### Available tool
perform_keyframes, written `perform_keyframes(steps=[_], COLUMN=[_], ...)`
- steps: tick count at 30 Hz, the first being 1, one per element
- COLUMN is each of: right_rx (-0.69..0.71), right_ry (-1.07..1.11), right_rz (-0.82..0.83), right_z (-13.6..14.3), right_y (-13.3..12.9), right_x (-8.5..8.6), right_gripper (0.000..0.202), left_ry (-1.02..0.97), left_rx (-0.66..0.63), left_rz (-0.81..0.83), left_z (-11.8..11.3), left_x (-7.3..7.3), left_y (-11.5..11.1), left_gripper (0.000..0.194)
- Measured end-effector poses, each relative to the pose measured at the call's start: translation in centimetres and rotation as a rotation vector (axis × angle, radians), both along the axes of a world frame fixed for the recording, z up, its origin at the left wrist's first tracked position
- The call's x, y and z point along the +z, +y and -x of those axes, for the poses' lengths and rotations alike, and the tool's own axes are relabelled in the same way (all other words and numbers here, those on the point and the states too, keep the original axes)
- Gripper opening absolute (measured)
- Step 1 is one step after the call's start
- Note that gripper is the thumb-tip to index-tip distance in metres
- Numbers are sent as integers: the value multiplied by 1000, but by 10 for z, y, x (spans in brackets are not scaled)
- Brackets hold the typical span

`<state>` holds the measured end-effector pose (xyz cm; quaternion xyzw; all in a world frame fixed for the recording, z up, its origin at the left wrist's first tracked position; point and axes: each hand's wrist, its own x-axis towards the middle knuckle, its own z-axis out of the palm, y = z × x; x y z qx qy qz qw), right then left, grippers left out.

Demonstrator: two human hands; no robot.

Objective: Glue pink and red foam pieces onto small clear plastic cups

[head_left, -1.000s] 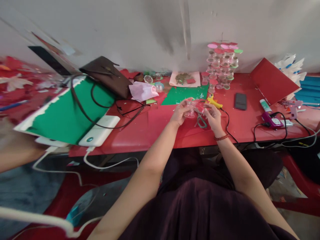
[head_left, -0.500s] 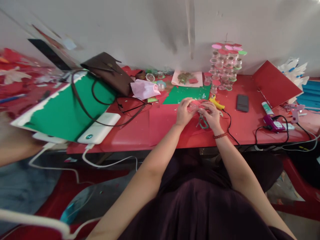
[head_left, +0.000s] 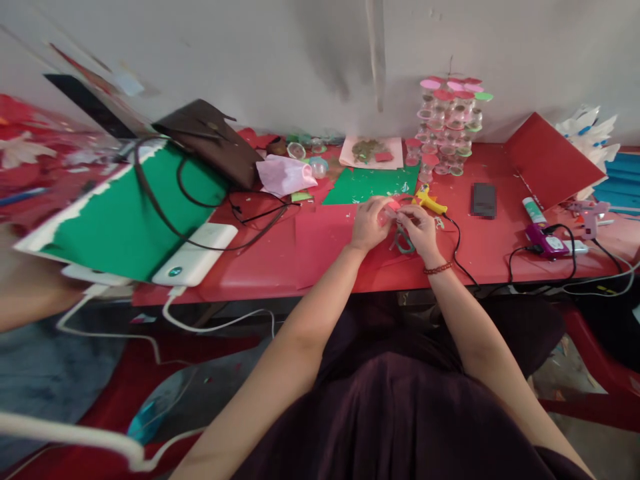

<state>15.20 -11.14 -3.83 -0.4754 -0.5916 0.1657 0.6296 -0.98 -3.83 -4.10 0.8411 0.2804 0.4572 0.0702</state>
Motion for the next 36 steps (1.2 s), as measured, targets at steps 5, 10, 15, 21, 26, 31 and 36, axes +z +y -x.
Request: perform_keyframes(steps=[5, 10, 15, 21, 26, 31, 36], right_rx=[-29, -98, -129, -140, -84, -81, -61], right_ry=[-11, -69, -90, -115, -40, 17, 13], right_rz=[1, -23, -46, -55, -133, -90, -48], right_z=[0, 0, 1, 2, 2, 3, 3], right_y=[2, 4, 6, 6, 4, 7, 12], right_x=[-2, -4, -6, -6, -5, -9, -16], right_gripper=[12, 10, 9, 7, 6, 16, 32], left_ry=[-39, -62, -94, -140, -218, -325, -347], left_rx=[-18, -59, -61, -48, -62, -130, -162], left_rz=[-22, -7, 41, 107, 144, 226, 311], left_z=[0, 1, 1, 0, 1, -2, -4], left_x=[-2, -2, -2, -1, 1, 0, -3], left_y=[1, -1, -1, -1, -1, -1, -3], left_gripper=[25, 30, 31, 26, 24, 26, 26])
